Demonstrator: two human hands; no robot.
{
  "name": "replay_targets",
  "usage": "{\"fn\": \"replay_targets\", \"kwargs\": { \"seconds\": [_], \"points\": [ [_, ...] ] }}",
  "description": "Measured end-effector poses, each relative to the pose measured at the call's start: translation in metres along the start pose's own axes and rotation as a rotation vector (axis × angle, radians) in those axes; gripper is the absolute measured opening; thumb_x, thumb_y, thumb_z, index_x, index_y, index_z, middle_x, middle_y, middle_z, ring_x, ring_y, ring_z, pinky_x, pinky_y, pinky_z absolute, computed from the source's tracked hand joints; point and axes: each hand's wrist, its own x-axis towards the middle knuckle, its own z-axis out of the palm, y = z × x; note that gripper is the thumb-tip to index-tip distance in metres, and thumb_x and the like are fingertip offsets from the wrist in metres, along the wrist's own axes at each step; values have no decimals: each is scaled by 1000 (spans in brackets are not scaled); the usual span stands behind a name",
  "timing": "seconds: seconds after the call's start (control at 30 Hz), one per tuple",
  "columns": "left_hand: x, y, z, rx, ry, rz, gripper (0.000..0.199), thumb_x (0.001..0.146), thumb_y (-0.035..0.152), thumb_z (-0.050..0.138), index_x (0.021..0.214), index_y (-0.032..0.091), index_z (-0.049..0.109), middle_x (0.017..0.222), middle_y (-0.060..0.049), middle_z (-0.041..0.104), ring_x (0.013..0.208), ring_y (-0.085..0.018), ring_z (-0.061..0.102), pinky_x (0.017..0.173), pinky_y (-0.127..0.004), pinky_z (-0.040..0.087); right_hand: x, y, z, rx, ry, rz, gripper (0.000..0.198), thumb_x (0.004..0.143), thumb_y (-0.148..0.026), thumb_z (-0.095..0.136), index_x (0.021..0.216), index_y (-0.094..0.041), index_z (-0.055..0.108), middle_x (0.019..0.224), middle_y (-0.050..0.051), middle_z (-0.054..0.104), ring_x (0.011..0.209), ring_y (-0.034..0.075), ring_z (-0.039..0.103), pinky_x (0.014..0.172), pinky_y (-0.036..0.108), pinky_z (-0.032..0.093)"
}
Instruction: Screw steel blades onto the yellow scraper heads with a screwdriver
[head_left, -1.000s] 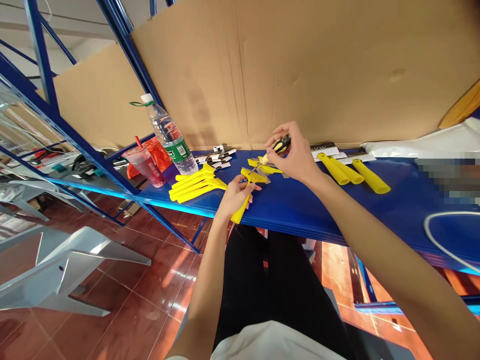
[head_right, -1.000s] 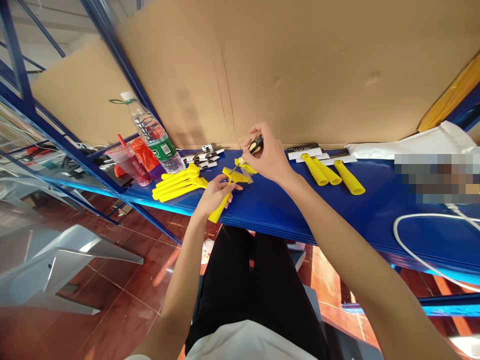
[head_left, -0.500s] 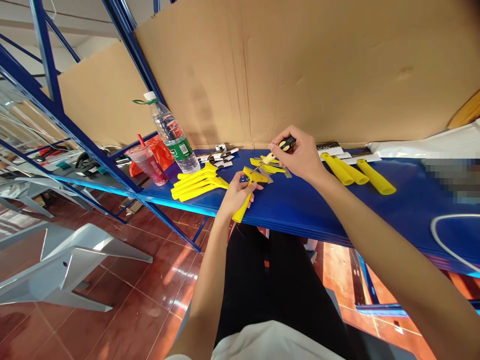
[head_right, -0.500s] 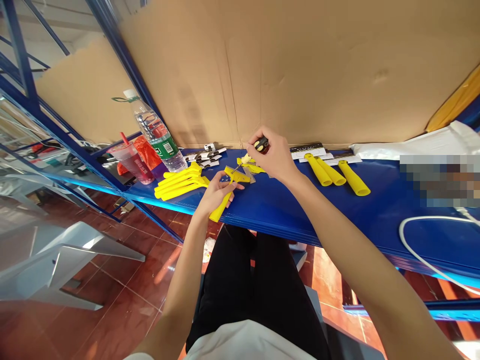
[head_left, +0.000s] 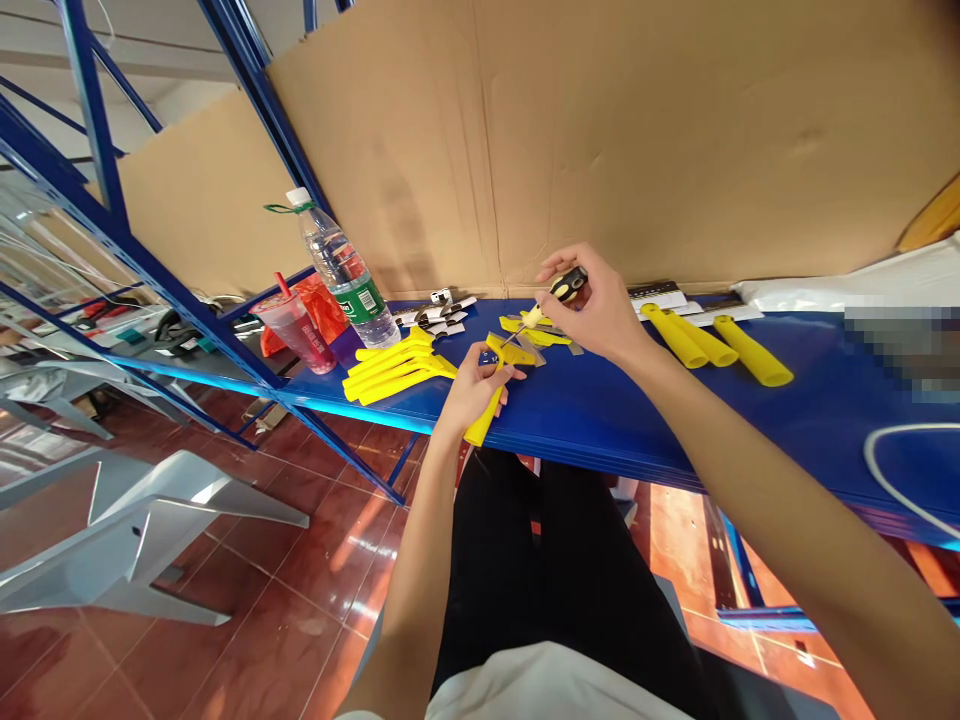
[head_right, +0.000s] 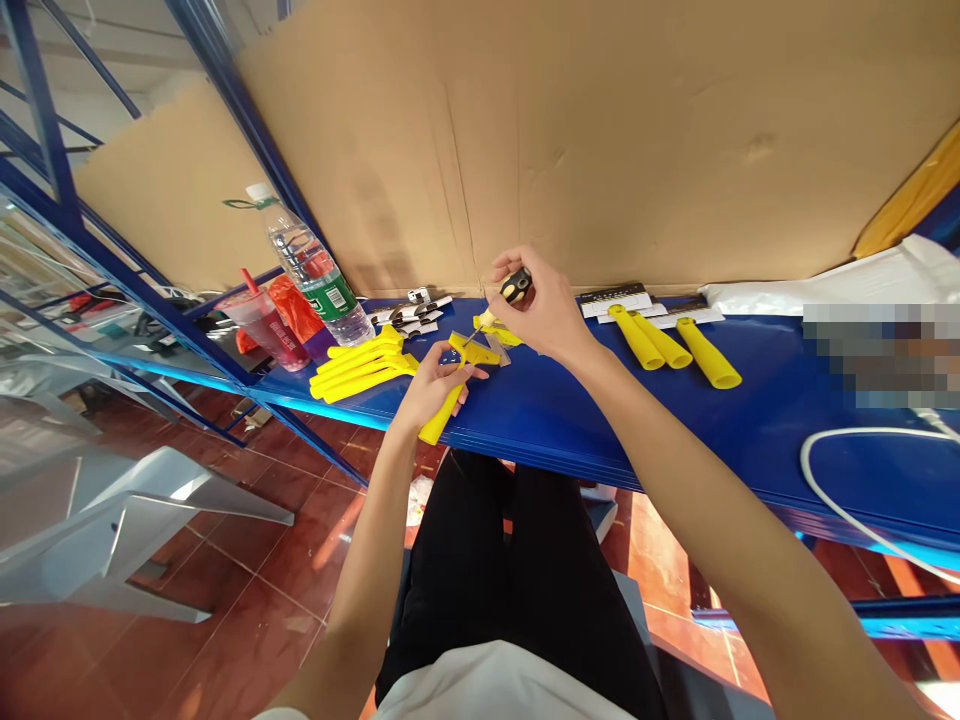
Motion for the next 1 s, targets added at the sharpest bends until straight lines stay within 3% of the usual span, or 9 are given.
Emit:
{"fn": "replay_targets", "kwargs": {
  "seconds": [0.23, 0.43, 0.57, 0.77, 1.0],
  "points": [
    [1, -2, -1, -4, -4, 8, 53, 92, 38, 86, 120, 28, 42, 104, -5, 85, 52, -10, 57, 44, -22, 44, 1, 3, -2, -32, 10, -2, 47, 90, -47, 94, 123, -28, 66, 110, 7, 76, 95, 25, 73, 82, 40, 66],
    [1, -2, 1, 4, 27, 3, 50, 95, 35, 83, 116, 28, 39, 103, -5, 85, 50, -10, 57, 44, -23, 44, -1, -4, -1, -78, 44, 29, 32, 94, -46, 89, 102, -27, 64, 93, 3, 71, 84, 23, 68, 74, 37, 62],
    [0, -2, 0, -16, 10, 17, 51, 95, 36, 84, 121, 27, 41, 104, -5, 85, 50, -10, 57, 44, -23, 44, -2, -5, -1, -40, 36, 8, 37, 91, -47, 91, 109, -29, 65, 104, 4, 74, 86, 23, 67, 73, 36, 62],
    [0, -3, -2, -7, -11, 18, 52, 94, 37, 85, 127, 26, 46, 103, -5, 85, 51, -10, 57, 44, -23, 44, -1, -4, -3, -33, 59, 33, 36, 92, -54, 89, 108, -29, 69, 92, 2, 70, 80, 22, 66, 69, 35, 61],
    [0, -2, -1, 3, 3, 16, 44, 97, 36, 82, 118, 25, 45, 104, -6, 84, 51, -9, 57, 44, -24, 44, 1, 0, -3, -24, 126, 46, 28, 92, -43, 89, 101, -29, 66, 91, 1, 69, 80, 21, 68, 70, 35, 62]
  ]
}}
